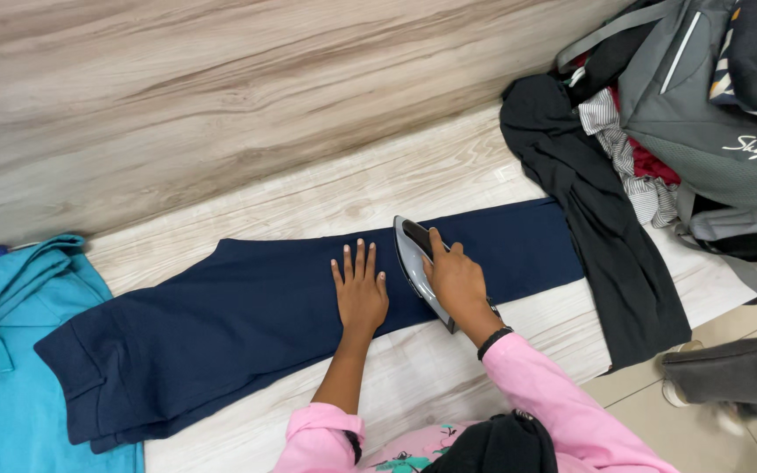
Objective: The person irons a pair of dark blue trousers on a bed. They lay the trousers flat, smooth the fabric, and use an iron to press both legs and the waist area. The person repeatedly adjusts the trousers and irons different sections until the garment is smooth.
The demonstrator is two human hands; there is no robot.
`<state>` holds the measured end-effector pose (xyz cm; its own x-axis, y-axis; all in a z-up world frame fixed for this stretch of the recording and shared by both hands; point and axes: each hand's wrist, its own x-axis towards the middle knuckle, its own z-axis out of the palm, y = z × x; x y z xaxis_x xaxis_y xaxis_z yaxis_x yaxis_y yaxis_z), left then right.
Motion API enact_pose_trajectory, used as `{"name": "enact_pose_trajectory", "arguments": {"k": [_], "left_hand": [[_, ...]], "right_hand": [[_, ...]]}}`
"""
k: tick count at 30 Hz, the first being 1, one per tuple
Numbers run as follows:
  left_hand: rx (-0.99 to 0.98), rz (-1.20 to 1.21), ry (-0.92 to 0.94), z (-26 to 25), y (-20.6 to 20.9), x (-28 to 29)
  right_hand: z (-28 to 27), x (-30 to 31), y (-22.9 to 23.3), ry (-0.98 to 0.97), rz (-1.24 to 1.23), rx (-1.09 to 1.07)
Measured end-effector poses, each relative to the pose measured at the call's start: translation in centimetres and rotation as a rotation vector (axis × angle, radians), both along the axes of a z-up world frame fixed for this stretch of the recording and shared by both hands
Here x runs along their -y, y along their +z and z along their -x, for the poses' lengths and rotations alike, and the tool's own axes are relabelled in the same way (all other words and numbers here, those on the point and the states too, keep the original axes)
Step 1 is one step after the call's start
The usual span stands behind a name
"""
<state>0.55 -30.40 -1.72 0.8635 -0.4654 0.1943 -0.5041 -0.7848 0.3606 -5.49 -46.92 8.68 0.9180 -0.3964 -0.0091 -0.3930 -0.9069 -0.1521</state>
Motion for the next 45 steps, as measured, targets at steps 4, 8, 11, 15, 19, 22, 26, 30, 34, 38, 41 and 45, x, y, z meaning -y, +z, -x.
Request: {"name": "enact_pose_trajectory", "arguments": {"k": [4, 8, 11, 15, 19, 22, 26, 30, 34, 38, 41, 45], "left_hand": [[0.006, -0.039, -0.014, -0.4, 0.4, -0.6], [0.004, -0.058, -0.028, -0.4, 0.0, -1.2], [-0.003, -0.084, -0.03, -0.5, 0.0, -1.0], [-0.001, -0.084, -0.027, -0.4, 0.1, -1.5], [0.005, -0.106, -0.015, -0.5, 0.0, -2.2], [0.018, -0.091, -0.013, -0.3, -0.2, -2.2], [0.027, -0.097, -0.006, -0.2, -0.1, -2.4], [0.041, -0.113, 0.004, -0.4, 0.0, -2.7], [0.042, -0.084, 0.005, -0.3, 0.0, -2.6], [0.031, -0.095, 0.008, -0.2, 0.0, -2.7], [0.02, -0.113, 0.007, -0.4, 0.1, -2.8], [0.039, -0.106, 0.01, -0.4, -0.2, -2.9]], "right_hand": [[2.5, 1.1, 0.2, -0.015, 0.011, -0.036], [3.9, 2.7, 0.6, -0.082, 0.021, -0.068], [3.2, 4.1, 0.8, -0.118, 0.011, -0.045], [3.7, 4.8, 1.0, -0.131, 0.003, -0.062], [5.5, 6.4, 1.2, -0.187, 0.023, -0.122], [5.5, 9.1, 0.9, -0.258, 0.038, -0.062], [5.7, 11.9, 0.2, -0.297, 0.062, -0.039], [6.8, 14.0, -0.6, -0.326, 0.076, -0.056], [6.5, 16.7, -1.0, -0.39, 0.126, -0.06], [6.9, 18.4, -0.7, -0.407, 0.121, -0.057], [9.2, 18.0, -0.7, -0.432, 0.128, -0.073], [12.0, 18.6, 0.0, -0.507, 0.082, -0.079]]}}
